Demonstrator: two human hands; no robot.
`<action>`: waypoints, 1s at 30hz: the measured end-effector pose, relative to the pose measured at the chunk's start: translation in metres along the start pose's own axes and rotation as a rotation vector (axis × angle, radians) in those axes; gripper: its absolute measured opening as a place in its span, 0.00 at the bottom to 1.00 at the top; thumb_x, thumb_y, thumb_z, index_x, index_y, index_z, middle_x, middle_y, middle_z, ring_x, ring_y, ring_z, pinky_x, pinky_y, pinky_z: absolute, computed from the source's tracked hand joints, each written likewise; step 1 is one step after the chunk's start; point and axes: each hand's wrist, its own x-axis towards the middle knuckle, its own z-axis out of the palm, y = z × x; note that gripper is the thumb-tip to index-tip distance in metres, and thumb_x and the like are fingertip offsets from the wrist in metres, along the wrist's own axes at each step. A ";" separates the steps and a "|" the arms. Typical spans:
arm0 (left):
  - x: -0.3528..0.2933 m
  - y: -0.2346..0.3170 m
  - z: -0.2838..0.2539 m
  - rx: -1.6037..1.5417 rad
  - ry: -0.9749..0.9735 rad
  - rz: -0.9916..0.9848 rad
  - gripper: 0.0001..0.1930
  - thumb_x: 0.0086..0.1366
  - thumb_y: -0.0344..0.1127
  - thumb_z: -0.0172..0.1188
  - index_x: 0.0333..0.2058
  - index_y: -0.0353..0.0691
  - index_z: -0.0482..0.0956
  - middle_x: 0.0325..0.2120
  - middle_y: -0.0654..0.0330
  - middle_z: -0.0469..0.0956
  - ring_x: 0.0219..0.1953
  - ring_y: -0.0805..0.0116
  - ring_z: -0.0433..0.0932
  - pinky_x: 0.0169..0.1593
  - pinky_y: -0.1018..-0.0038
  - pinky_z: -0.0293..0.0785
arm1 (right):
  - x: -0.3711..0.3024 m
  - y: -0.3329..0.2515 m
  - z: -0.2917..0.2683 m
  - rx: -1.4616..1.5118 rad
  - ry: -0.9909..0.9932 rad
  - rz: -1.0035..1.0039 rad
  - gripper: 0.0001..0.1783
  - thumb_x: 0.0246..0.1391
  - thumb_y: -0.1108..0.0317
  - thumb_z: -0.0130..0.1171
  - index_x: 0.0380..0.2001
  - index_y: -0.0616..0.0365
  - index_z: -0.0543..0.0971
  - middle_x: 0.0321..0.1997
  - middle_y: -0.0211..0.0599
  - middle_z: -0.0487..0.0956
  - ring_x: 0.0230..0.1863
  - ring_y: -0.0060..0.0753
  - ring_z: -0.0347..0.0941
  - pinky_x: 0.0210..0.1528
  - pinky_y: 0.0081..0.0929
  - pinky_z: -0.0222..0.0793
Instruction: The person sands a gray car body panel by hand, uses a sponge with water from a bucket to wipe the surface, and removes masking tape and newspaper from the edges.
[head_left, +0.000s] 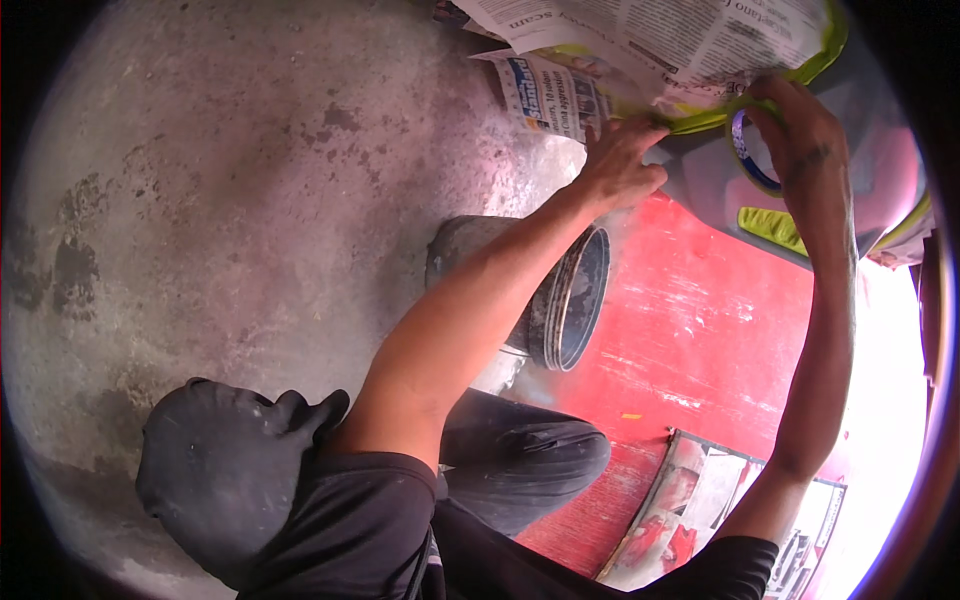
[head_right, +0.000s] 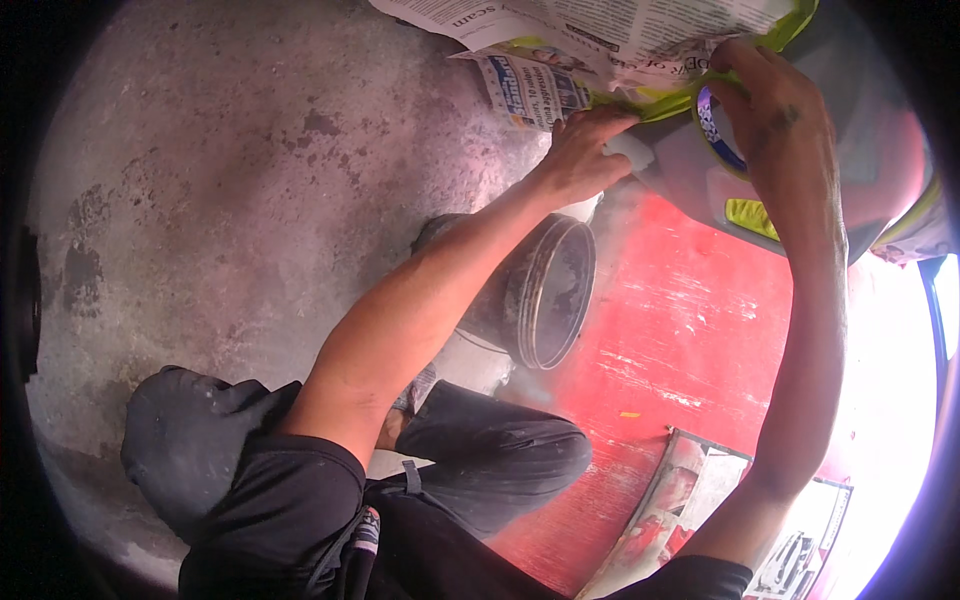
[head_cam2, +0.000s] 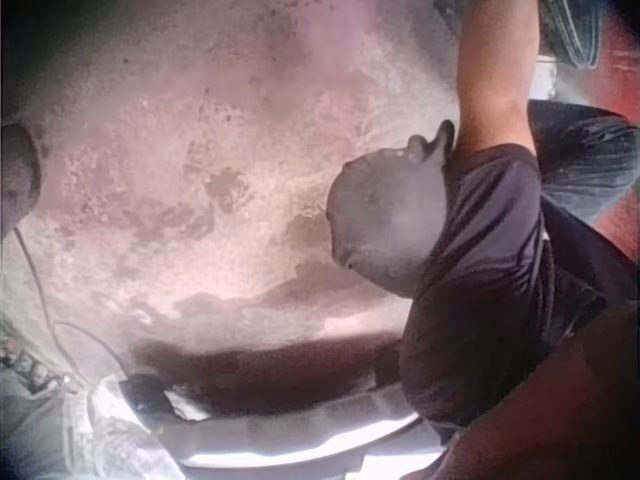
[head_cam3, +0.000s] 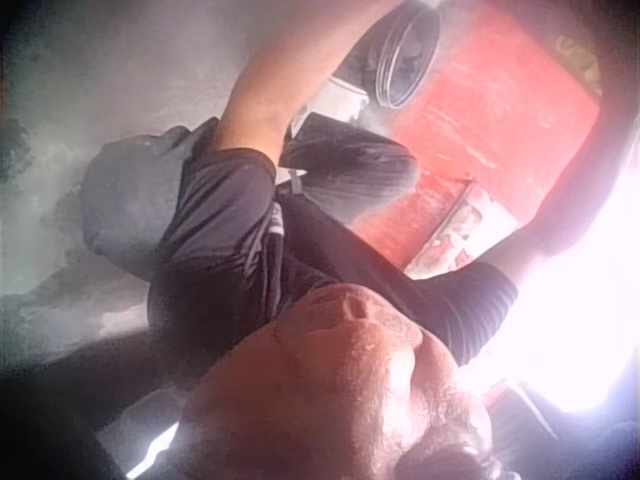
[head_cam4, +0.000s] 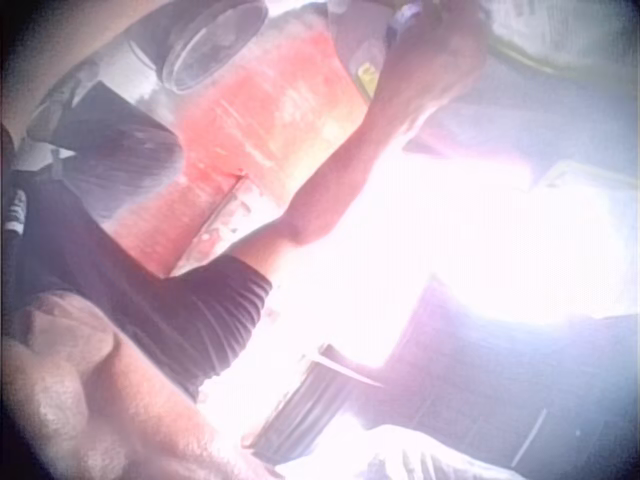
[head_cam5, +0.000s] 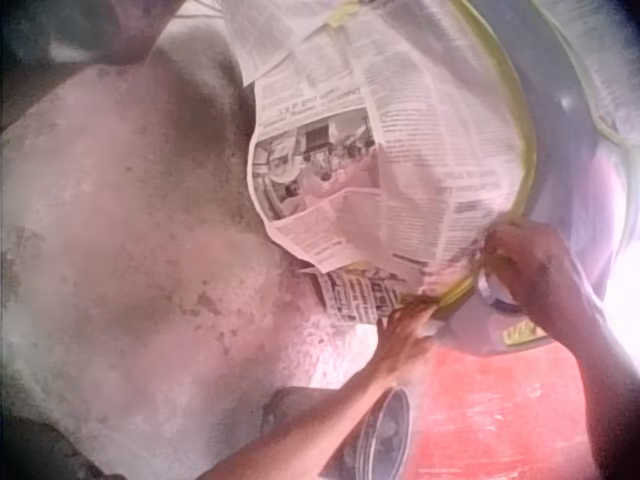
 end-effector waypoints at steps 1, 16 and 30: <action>0.000 0.001 0.000 0.009 0.006 0.018 0.33 0.56 0.37 0.59 0.64 0.42 0.75 0.67 0.55 0.70 0.71 0.50 0.61 0.74 0.56 0.50 | 0.000 -0.001 0.000 -0.025 0.000 0.001 0.09 0.59 0.70 0.63 0.44 0.54 0.81 0.42 0.44 0.82 0.44 0.56 0.79 0.45 0.47 0.73; -0.002 0.000 0.009 0.100 0.057 0.033 0.33 0.56 0.35 0.59 0.64 0.39 0.74 0.65 0.52 0.73 0.68 0.51 0.66 0.71 0.57 0.54 | 0.001 0.000 -0.001 -0.064 -0.029 0.003 0.08 0.60 0.69 0.63 0.43 0.54 0.81 0.40 0.42 0.81 0.44 0.55 0.79 0.43 0.46 0.73; -0.005 0.011 0.009 -0.158 0.090 -0.005 0.31 0.55 0.30 0.58 0.61 0.38 0.77 0.64 0.49 0.71 0.68 0.49 0.66 0.72 0.59 0.59 | -0.001 0.002 -0.005 -0.062 -0.057 -0.020 0.10 0.62 0.71 0.62 0.46 0.58 0.81 0.43 0.45 0.83 0.42 0.54 0.81 0.42 0.41 0.73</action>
